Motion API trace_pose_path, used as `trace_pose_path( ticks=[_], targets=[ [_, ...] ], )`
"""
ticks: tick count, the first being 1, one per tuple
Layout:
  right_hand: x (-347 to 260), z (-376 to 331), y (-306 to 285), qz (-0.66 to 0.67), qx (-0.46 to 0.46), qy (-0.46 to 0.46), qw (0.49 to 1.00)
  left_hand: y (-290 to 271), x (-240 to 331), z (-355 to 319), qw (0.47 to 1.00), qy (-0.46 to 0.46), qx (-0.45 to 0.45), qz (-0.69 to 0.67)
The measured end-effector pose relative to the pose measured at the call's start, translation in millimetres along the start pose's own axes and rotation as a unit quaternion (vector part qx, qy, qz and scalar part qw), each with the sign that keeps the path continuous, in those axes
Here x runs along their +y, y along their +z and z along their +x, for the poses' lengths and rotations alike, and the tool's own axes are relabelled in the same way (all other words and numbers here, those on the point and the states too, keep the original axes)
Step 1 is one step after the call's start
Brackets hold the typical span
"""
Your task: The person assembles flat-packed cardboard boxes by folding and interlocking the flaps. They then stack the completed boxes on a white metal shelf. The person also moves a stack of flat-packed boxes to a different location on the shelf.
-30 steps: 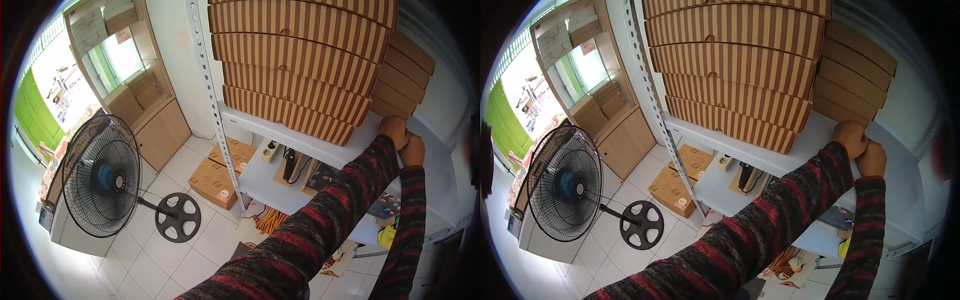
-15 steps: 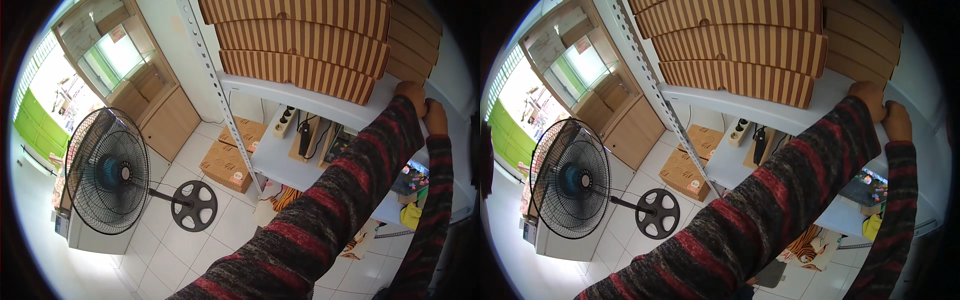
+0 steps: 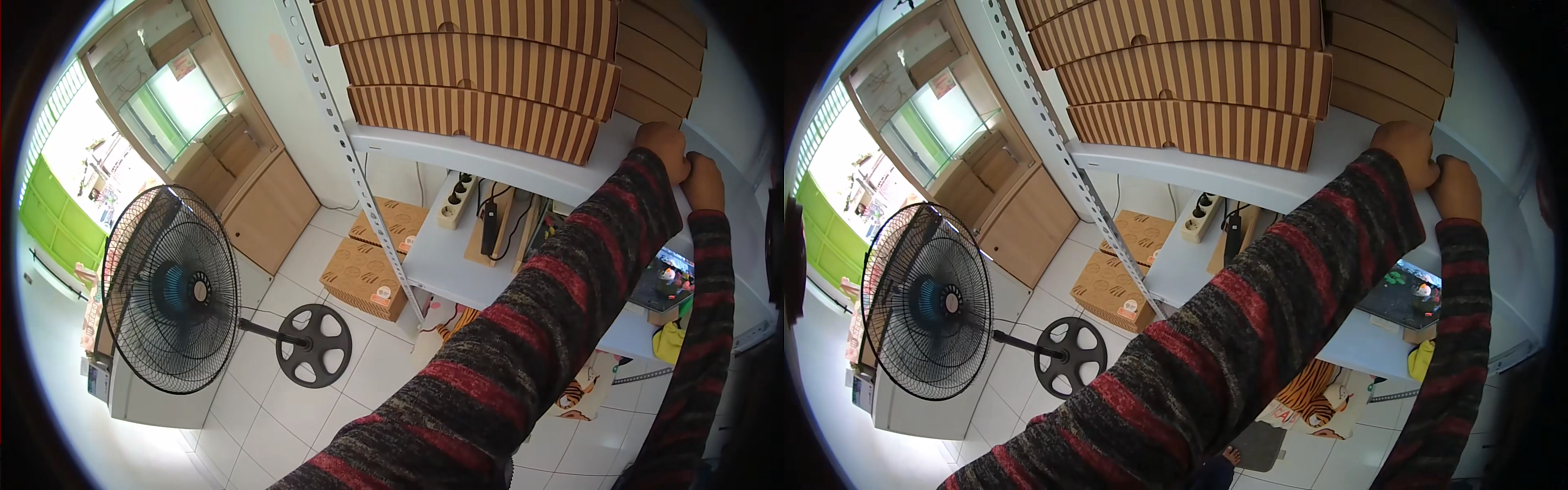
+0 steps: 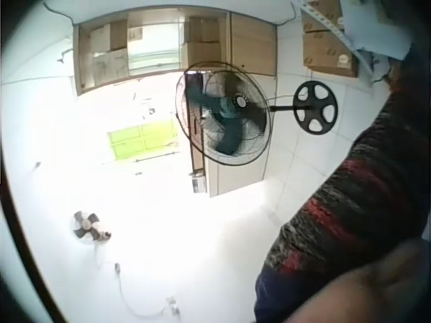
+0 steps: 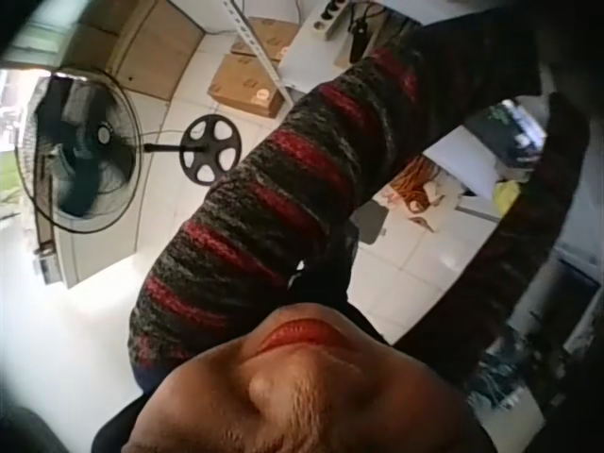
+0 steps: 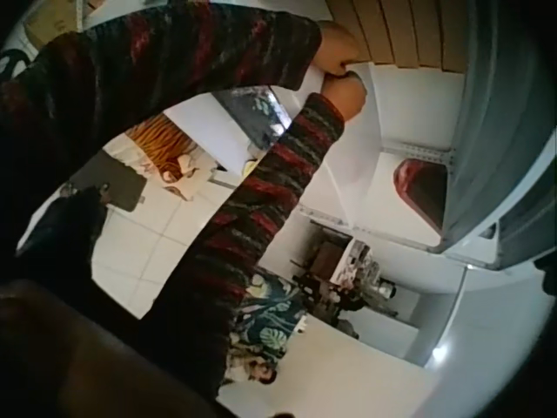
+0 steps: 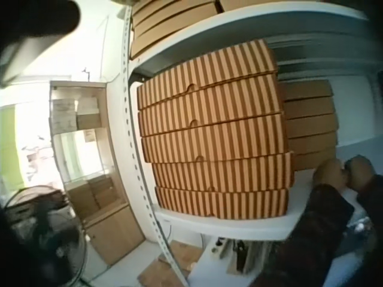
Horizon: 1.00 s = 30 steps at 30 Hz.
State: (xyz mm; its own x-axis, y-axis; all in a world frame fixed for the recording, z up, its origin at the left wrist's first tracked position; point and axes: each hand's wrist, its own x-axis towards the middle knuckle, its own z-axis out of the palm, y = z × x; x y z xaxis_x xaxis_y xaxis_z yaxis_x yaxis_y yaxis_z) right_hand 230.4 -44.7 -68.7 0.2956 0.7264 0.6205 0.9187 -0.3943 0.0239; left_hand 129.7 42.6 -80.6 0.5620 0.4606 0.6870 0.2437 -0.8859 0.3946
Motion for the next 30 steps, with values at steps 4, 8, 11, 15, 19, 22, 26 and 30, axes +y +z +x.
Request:
trace_pose_path(
  ticks=[4, 8, 11, 15, 19, 22, 26, 30],
  targets=[
    [1.3, -3.5, 7.4, 0.005, 0.000, 0.011, 1.000, -9.9, 6.1, -14.0, 0.998, 0.000, 0.031, -0.054],
    [25.8, -15.3, 30.0, 0.006, 0.070, -0.081, 0.994, -21.4, 30.1, -41.1, 0.996, 0.027, 0.011, -0.089],
    [17.6, -4.4, 20.5, 0.019, 0.041, 0.005, 0.999, -33.8, 40.2, -62.0, 0.993, 0.067, 0.022, -0.089],
    [2.1, -3.2, 15.0, 0.082, 0.091, -0.008, 0.992, -46.1, 35.8, -69.6, 0.996, 0.034, -0.036, -0.068],
    [-1.7, 3.0, 4.9, 0.199, 0.053, -0.053, 0.977, -68.1, 45.6, -69.0, 0.993, 0.032, 0.004, -0.114],
    [-6.5, 15.4, 10.4, 0.242, 0.070, -0.089, 0.964, -69.5, 44.2, -78.0, 0.990, 0.068, 0.050, -0.110],
    [-1.3, 15.3, 0.4, 0.342, 0.111, -0.113, 0.926, -64.3, 56.3, -117.7, 0.982, 0.108, 0.097, -0.119],
    [-9.8, 6.3, -15.1, 0.388, 0.176, -0.135, 0.895, -80.9, 40.8, -261.8, 0.989, 0.016, -0.078, -0.129]
  ],
)
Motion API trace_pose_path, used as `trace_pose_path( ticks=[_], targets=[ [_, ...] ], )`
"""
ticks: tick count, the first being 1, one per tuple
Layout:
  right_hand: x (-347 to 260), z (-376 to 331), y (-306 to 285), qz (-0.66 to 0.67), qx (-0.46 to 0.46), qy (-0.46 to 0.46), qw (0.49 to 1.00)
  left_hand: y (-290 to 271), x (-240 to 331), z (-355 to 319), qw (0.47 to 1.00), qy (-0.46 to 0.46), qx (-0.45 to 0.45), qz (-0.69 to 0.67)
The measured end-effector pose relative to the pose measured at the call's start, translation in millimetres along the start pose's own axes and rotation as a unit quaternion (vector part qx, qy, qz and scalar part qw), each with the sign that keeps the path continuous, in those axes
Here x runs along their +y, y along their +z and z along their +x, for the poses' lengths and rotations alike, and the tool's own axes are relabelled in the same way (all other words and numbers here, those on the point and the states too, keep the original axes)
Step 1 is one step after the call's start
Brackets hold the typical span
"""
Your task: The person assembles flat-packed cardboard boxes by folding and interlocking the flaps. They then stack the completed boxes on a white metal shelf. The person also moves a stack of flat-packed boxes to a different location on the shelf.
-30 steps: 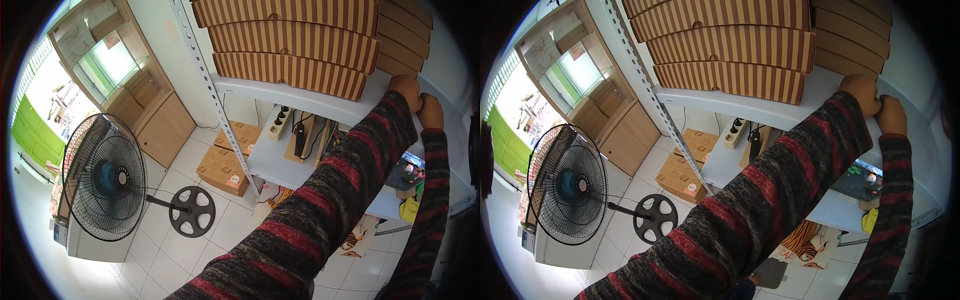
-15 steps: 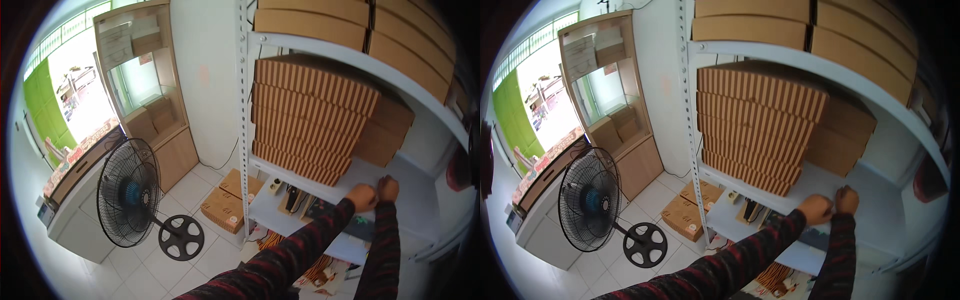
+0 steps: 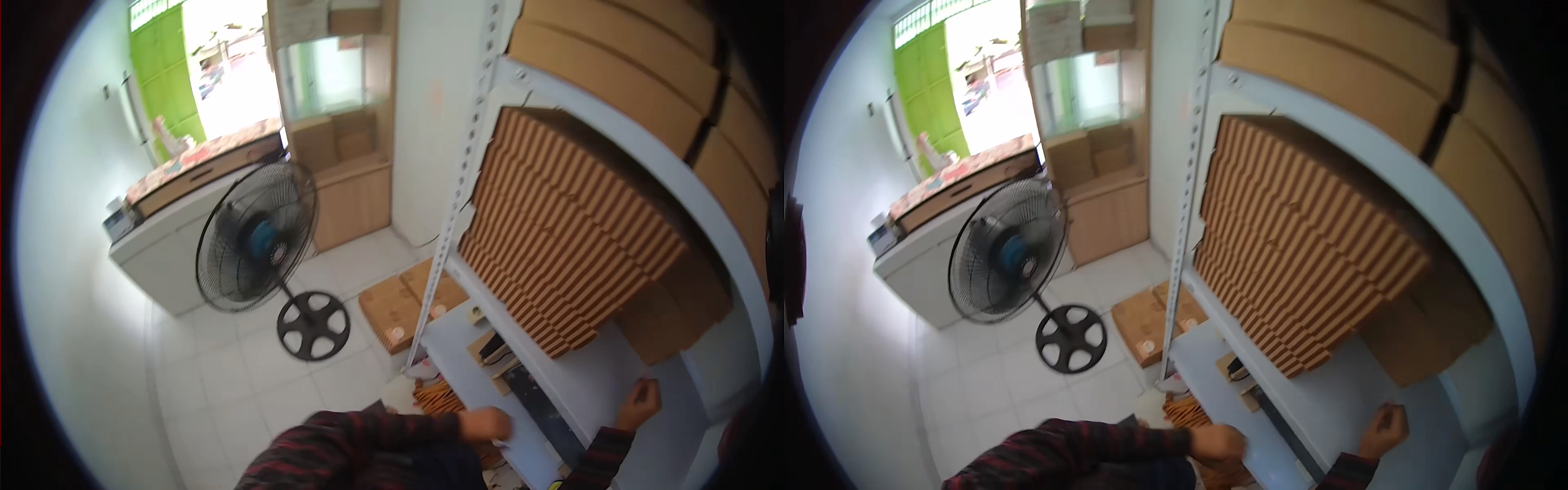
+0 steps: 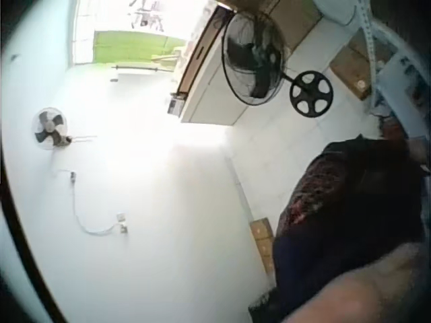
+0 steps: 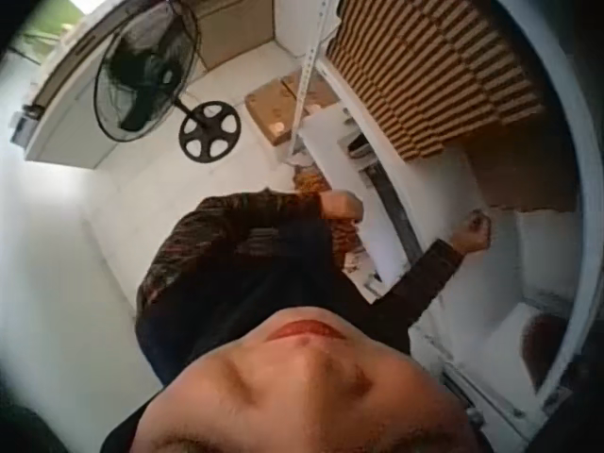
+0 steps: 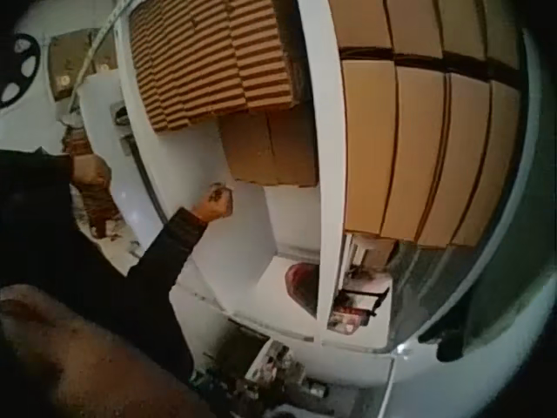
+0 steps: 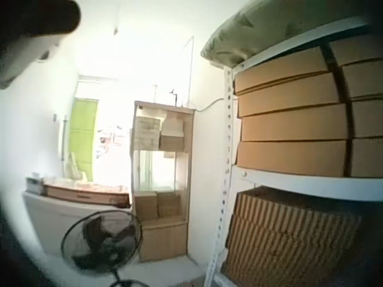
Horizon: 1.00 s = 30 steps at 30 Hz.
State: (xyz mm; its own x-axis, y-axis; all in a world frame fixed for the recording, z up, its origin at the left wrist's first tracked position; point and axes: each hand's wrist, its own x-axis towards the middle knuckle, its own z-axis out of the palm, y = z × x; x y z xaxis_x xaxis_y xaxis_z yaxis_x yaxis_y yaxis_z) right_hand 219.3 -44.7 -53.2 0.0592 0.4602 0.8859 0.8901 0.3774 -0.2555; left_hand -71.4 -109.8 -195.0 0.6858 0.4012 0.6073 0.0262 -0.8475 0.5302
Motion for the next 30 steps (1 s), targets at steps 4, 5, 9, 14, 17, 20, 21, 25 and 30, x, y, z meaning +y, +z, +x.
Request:
trace_pose_path(
  ticks=[4, 5, 9, 14, 17, 20, 21, 25, 30],
  targets=[
    [-24.7, -1.0, -2.5, -0.022, 0.042, -0.032, 0.998, 9.2, -8.0, -243.7, 0.829, -0.557, -0.022, 0.045],
    [-38.7, -5.3, -4.7, -0.039, 0.038, -0.049, 0.997, 3.7, 11.8, -300.3, 0.730, -0.664, -0.116, 0.110],
    [-130.5, -35.6, 37.2, 0.070, -0.069, -0.128, 0.987, 22.6, 170.3, -547.1, 0.247, -0.949, 0.165, 0.101],
    [-242.5, -50.1, 107.0, 0.155, -0.159, -0.229, 0.948, 63.4, 271.1, -644.1, 0.103, -0.852, 0.511, -0.050],
    [-279.2, -41.1, 166.2, 0.093, -0.151, -0.237, 0.955, 89.9, 270.0, -638.9, 0.154, -0.847, 0.451, -0.234],
    [-278.7, -50.8, 221.9, 0.002, -0.132, -0.188, 0.973, 96.8, 261.1, -658.2, 0.217, -0.848, 0.401, -0.270],
    [-279.8, -52.2, 229.0, 0.008, -0.160, -0.149, 0.976, 89.3, 254.2, -665.8, 0.244, -0.841, 0.396, -0.278],
    [-284.3, -59.1, 255.5, -0.065, -0.073, -0.156, 0.983, 19.6, 235.2, -671.5, 0.328, -0.854, 0.384, -0.126],
    [-291.5, -51.2, 265.3, -0.047, -0.050, -0.043, 0.997, -65.5, 240.3, -726.0, 0.353, -0.833, 0.422, -0.053]
  ],
)
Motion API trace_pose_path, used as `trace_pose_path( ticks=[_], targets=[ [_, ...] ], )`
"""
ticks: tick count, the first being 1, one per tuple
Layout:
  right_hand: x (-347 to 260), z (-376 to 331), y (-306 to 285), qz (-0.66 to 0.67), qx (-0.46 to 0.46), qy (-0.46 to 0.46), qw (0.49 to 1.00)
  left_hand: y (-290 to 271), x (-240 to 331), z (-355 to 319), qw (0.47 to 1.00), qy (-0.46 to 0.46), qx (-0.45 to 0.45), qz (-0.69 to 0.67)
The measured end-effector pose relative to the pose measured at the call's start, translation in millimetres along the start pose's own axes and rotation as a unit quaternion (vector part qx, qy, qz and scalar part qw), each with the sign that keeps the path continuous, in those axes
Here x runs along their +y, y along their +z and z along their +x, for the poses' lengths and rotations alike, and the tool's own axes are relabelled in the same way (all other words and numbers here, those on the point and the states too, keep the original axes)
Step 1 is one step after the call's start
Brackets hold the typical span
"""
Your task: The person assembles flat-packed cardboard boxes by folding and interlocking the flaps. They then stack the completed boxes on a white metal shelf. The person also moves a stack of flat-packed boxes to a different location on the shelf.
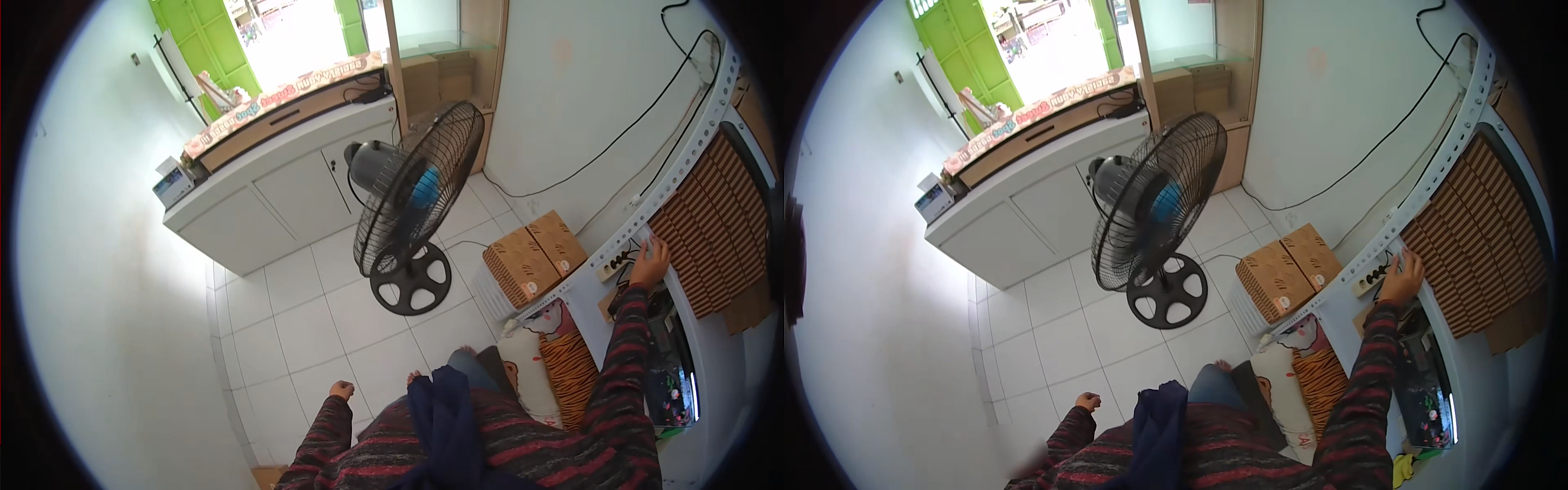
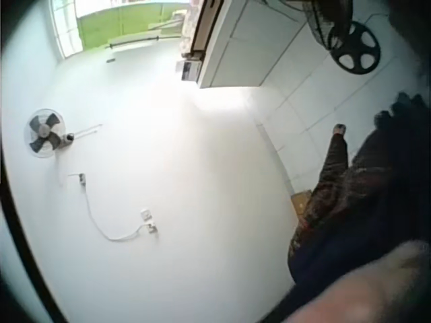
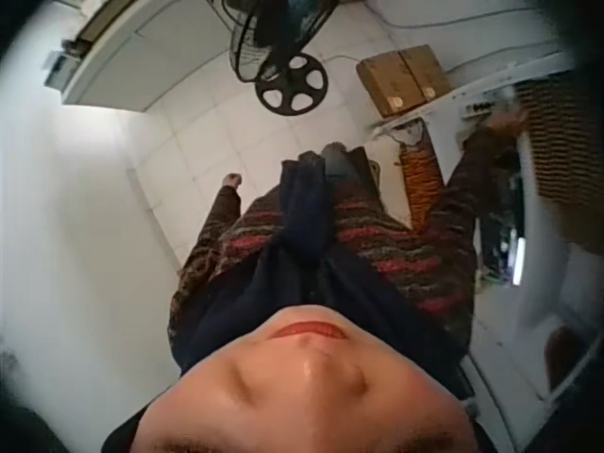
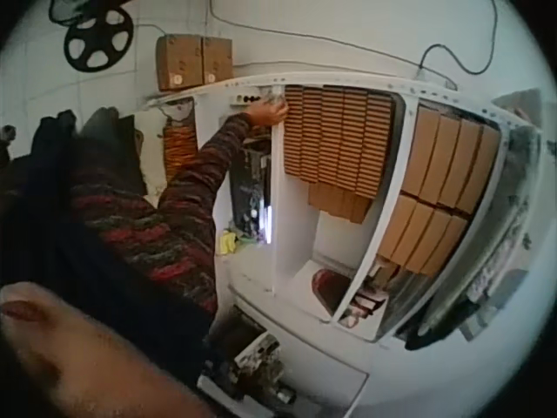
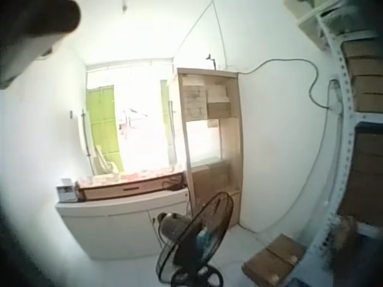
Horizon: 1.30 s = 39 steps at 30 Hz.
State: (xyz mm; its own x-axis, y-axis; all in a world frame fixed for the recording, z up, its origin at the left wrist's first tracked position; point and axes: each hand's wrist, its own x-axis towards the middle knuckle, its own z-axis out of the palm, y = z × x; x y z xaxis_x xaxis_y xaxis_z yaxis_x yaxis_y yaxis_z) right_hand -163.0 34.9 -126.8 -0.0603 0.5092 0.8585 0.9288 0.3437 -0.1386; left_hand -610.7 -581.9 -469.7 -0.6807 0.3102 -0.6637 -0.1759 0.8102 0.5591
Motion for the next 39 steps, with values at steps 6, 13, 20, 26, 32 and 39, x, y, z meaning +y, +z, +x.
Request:
trace_pose_path(
  ticks=[6, 13, 20, 26, 32, 39],
  targets=[
    [-5.4, 2.1, 6.5, -0.021, -0.021, 0.054, 0.998, -28.7, -4.6, 47.1, 0.998, -0.005, 0.034, -0.045],
    [-1.6, -7.3, 5.7, -0.044, -0.010, 0.059, 0.997, -9.8, -49.0, 26.1, 0.986, 0.009, -0.122, 0.117],
    [5.5, -6.0, -3.0, -0.080, -0.025, 0.062, 0.995, -43.9, -55.0, -5.8, 0.981, -0.104, -0.080, 0.143],
    [-15.1, 4.3, -7.0, -0.068, -0.027, 0.053, 0.996, -24.5, -51.2, 26.4, 0.992, -0.111, -0.060, -0.020],
    [-16.7, 2.8, -11.6, -0.071, -0.027, 0.051, 0.996, 13.5, 11.2, 49.2, 0.993, 0.030, -0.109, 0.030],
    [-6.8, 1.5, -2.3, -0.082, -0.025, 0.055, 0.995, 36.6, 31.5, 42.8, 0.984, 0.084, -0.137, 0.078]
  ],
)
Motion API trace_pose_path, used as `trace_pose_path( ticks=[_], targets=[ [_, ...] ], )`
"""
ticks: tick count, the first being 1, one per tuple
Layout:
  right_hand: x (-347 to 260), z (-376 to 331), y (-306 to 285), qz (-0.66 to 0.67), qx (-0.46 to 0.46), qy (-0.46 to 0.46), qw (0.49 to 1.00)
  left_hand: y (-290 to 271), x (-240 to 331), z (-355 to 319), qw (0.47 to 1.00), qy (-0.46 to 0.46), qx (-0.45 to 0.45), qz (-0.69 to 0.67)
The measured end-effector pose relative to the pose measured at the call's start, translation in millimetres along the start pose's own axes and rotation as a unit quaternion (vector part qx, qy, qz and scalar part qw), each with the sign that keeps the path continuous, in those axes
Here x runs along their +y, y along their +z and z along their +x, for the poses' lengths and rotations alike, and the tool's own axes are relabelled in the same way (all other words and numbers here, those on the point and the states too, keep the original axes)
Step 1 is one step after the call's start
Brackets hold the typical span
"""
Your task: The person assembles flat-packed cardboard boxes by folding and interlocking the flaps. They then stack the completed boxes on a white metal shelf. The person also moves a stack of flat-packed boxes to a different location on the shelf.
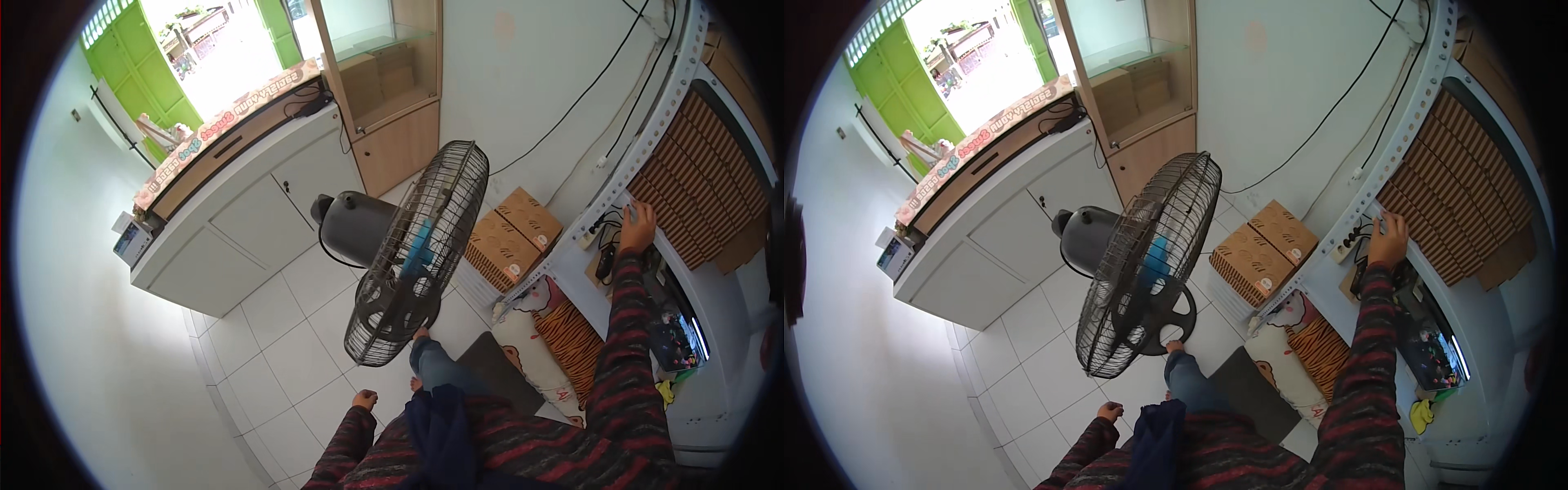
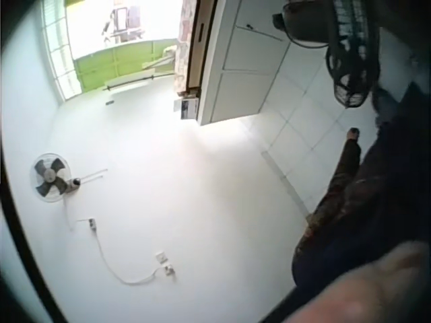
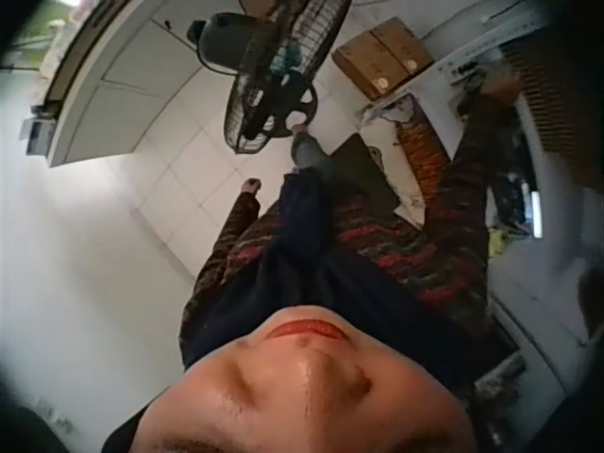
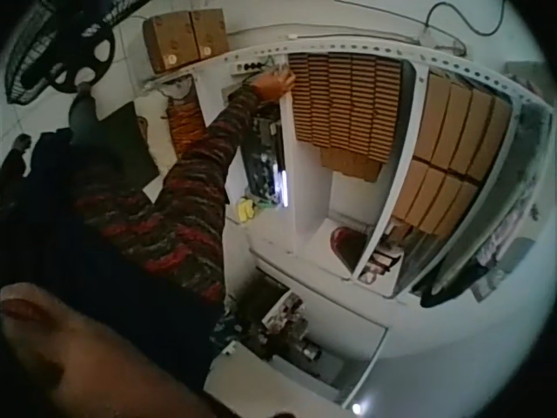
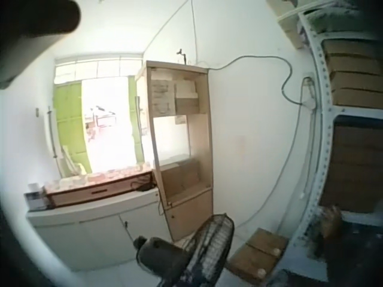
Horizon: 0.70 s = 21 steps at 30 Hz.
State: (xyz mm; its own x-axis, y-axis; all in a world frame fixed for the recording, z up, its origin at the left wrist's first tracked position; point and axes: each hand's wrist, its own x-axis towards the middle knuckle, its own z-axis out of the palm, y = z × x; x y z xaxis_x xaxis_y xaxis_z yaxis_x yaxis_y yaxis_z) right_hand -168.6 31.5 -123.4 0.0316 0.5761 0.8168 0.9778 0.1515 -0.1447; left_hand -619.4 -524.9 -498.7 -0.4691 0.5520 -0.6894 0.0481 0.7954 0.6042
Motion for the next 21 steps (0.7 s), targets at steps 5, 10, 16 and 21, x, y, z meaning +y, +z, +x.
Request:
trace_pose_path(
  ticks=[5, 10, 16, 21],
  targets=[
    [-2.4, 1.1, -0.3, -0.001, 0.000, 0.006, 1.000, 2.3, -29.8, -18.7, 0.997, -0.073, -0.002, 0.027],
    [-7.8, -0.8, -7.5, -0.001, -0.004, 0.011, 1.000, 0.3, -76.7, -33.6, 0.994, -0.109, -0.005, 0.028],
    [-9.1, -1.4, -9.7, -0.003, 0.001, 0.001, 1.000, 2.4, -78.5, -42.5, 0.992, -0.124, 0.008, -0.009],
    [-8.8, -0.8, -6.7, 0.006, 0.002, 0.000, 1.000, 0.9, -50.6, -40.6, 0.994, -0.102, 0.012, -0.032]
  ],
)
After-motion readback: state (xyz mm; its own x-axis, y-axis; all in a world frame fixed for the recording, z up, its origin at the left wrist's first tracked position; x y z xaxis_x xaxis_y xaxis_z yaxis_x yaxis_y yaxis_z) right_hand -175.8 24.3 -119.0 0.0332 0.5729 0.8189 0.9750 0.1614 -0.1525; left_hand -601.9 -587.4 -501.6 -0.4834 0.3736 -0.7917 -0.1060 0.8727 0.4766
